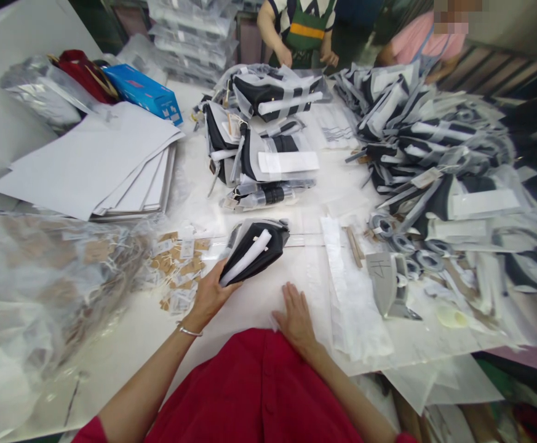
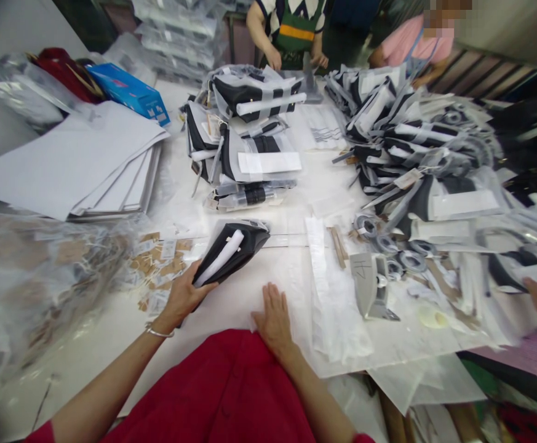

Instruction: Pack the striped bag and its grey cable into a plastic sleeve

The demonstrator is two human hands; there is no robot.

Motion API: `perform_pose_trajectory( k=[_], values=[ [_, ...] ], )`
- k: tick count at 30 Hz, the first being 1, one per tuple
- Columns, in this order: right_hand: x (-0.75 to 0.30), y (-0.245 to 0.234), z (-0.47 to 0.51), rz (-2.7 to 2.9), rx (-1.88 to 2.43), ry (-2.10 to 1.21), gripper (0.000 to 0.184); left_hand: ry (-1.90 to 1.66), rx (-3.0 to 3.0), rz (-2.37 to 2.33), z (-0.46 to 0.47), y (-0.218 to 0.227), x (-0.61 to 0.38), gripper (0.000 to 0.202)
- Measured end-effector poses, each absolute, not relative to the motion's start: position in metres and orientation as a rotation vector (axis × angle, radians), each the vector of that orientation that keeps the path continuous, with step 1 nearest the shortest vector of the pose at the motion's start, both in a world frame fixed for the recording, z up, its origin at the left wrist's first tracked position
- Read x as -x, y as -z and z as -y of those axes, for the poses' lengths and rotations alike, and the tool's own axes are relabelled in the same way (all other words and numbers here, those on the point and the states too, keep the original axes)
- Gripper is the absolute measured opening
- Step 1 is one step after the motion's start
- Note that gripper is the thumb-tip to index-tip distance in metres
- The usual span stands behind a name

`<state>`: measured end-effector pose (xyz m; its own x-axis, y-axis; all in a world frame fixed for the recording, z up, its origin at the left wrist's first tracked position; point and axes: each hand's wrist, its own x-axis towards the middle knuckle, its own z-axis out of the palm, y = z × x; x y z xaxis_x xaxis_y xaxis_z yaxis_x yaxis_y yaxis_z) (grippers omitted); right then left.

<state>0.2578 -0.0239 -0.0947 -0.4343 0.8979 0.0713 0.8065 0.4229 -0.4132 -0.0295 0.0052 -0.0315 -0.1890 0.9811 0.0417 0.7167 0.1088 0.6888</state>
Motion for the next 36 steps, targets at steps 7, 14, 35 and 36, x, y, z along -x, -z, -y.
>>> perform_pose_trajectory(
  k=[7, 14, 35, 36],
  values=[
    [-0.241, 0.1, 0.032, 2.753, 1.083, -0.647, 0.07, -0.883, -1.859, -1.85, 0.004, 0.033, 0.027, 0.052],
    [-0.288, 0.084, 0.021, 2.617, 1.143, -0.546, 0.038, -0.805, -2.49, -1.383, 0.03, 0.05, 0.007, 0.047],
    [-0.201, 0.005, -0.151, 2.405, 2.042, -0.85, 0.017, -0.688, -2.734, -1.514, 0.033, 0.08, -0.06, 0.031],
    [-0.197, 0.017, -0.154, 2.399, 2.124, -0.813, 0.018, -0.686, -2.74, -1.516, 0.034, 0.084, -0.06, 0.031]
  ],
)
